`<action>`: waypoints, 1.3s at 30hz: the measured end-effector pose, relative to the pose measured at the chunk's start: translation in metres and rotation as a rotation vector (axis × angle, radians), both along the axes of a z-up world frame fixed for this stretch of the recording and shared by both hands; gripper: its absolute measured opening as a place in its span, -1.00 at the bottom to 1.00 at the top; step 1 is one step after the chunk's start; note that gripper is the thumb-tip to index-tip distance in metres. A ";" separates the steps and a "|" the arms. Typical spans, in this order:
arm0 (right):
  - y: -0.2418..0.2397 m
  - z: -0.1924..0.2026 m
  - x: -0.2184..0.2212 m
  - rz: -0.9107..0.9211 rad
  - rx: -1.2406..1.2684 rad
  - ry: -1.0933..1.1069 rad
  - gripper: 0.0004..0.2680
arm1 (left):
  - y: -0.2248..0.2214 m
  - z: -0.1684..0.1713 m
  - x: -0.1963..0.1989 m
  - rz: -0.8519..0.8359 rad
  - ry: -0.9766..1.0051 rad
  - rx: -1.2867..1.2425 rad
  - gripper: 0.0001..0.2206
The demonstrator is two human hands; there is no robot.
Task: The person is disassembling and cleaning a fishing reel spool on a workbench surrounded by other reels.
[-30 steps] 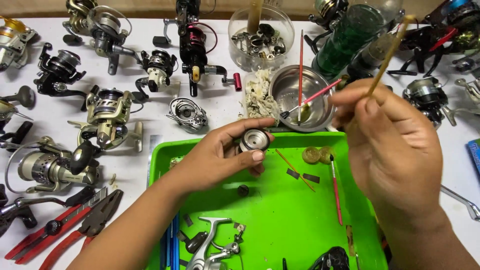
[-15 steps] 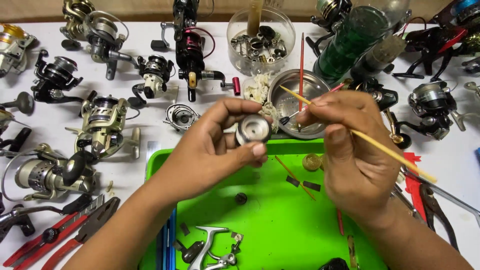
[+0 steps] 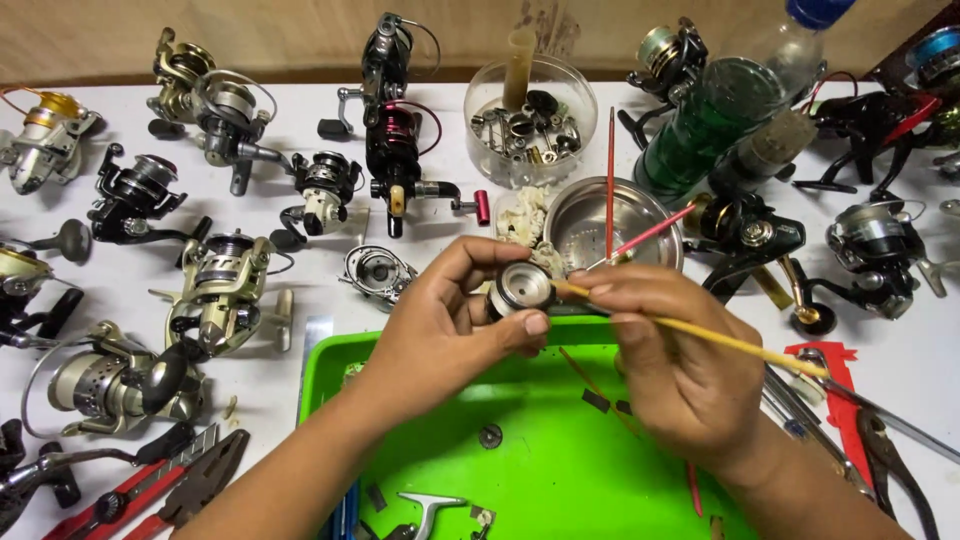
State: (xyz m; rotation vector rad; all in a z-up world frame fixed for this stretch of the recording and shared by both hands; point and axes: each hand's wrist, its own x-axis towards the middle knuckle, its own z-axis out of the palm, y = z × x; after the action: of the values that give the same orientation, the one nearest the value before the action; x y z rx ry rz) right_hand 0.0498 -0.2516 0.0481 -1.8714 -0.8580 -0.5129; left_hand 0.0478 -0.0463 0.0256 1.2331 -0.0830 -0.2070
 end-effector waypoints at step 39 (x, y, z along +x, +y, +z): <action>0.007 0.002 0.000 0.044 -0.182 -0.176 -0.93 | 0.001 -0.002 -0.005 -0.119 0.089 0.081 -0.60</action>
State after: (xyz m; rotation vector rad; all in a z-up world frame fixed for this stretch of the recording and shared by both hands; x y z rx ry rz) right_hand 0.0496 -0.2450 0.0504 -1.9885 -1.0912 -0.5953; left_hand 0.0429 -0.0453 0.0236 1.2987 -0.0721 -0.3713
